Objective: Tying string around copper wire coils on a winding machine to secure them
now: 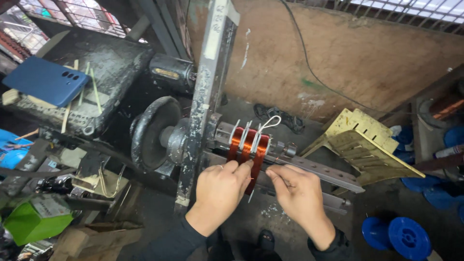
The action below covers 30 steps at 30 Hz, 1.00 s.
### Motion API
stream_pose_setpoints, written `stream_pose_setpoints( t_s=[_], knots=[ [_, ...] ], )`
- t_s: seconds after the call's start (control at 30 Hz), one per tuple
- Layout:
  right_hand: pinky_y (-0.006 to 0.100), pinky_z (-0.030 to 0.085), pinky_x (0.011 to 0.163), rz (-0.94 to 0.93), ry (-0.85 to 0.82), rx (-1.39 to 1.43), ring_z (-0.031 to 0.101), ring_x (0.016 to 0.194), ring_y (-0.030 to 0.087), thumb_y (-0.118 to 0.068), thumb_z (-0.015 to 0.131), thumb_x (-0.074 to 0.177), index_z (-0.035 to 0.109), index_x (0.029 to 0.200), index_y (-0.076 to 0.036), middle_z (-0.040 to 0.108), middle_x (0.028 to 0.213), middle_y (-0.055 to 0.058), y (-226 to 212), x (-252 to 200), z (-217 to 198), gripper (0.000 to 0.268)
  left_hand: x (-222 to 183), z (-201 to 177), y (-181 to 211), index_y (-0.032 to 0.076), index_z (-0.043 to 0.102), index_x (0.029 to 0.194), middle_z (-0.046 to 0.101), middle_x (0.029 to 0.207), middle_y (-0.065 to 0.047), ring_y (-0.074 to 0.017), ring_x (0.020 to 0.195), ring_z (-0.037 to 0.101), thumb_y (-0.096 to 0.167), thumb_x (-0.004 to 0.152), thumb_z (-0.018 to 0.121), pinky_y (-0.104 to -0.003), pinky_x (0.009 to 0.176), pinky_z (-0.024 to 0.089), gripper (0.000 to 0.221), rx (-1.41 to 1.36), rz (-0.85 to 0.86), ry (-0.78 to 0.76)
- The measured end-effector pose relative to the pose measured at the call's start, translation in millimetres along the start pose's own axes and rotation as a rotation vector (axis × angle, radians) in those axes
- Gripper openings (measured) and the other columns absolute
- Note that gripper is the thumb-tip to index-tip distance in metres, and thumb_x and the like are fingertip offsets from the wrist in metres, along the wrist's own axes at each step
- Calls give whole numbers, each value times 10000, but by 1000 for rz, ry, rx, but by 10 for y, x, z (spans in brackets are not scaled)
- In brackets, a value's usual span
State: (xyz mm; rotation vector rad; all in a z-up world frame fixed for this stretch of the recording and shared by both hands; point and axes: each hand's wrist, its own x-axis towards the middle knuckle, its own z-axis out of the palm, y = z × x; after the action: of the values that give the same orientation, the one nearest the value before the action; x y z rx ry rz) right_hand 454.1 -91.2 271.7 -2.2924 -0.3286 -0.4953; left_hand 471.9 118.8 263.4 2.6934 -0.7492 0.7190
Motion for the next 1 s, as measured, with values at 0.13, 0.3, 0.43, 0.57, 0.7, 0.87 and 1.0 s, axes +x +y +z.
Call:
stream_pose_setpoints(
  t_s=[0.13, 0.3, 0.43, 0.57, 0.7, 0.87, 1.0],
  knots=[
    [304, 532, 680, 15, 15, 31, 730, 694, 165, -190, 713, 972, 813, 934, -133, 794, 817, -17, -16, 18, 2, 122, 77, -11, -30, 210, 686, 975, 564, 721, 3, -255, 562, 640, 291, 891, 779, -422, 529, 508, 149, -28, 38, -14],
    [382, 451, 515, 71, 3, -197, 573, 526, 184, -307, 685, 975, 793, 955, -221, 583, 620, -66, -69, -43, -2, 140, 114, -42, -138, 149, 708, 1010, 582, 719, -4, -240, 514, 595, 179, 960, 698, -389, 520, 494, 59, -167, 161, 57],
    [385, 483, 538, 36, 50, -220, 614, 564, 188, -267, 707, 960, 766, 932, -213, 607, 645, -59, -90, -36, 57, 86, 129, -70, -218, 140, 741, 1067, 643, 763, -4, -255, 567, 628, 181, 992, 685, -394, 550, 521, 103, -258, 207, 75],
    [438, 513, 534, 20, 48, -249, 685, 630, 260, -279, 683, 983, 749, 926, -205, 700, 754, -47, -123, -18, 87, 115, 144, -68, -262, 115, 727, 1091, 735, 871, -17, -256, 618, 681, 164, 1036, 641, -388, 583, 564, 114, -377, 234, 59],
    [473, 527, 539, 69, -5, -269, 704, 666, 303, -327, 666, 990, 758, 960, -220, 728, 816, -41, -107, -40, 91, 144, 155, -72, -288, 105, 714, 1063, 764, 908, -1, -231, 628, 691, 145, 1051, 621, -366, 568, 559, 102, -392, 250, 63],
    [444, 505, 545, 106, -46, -220, 674, 632, 268, -283, 658, 992, 724, 937, -202, 661, 744, -30, -183, -56, 41, 118, 227, -106, -364, 140, 703, 1066, 678, 808, -10, -251, 605, 636, 172, 1040, 651, -390, 601, 527, 66, -351, 317, 35],
    [372, 469, 549, 33, 51, -183, 599, 600, 183, -218, 679, 987, 715, 906, -182, 580, 683, -40, -272, -58, 41, 96, 340, -97, -379, 155, 701, 1133, 647, 816, 8, -252, 710, 683, 175, 1000, 649, -404, 651, 513, 144, -327, 470, -43]
  ],
)
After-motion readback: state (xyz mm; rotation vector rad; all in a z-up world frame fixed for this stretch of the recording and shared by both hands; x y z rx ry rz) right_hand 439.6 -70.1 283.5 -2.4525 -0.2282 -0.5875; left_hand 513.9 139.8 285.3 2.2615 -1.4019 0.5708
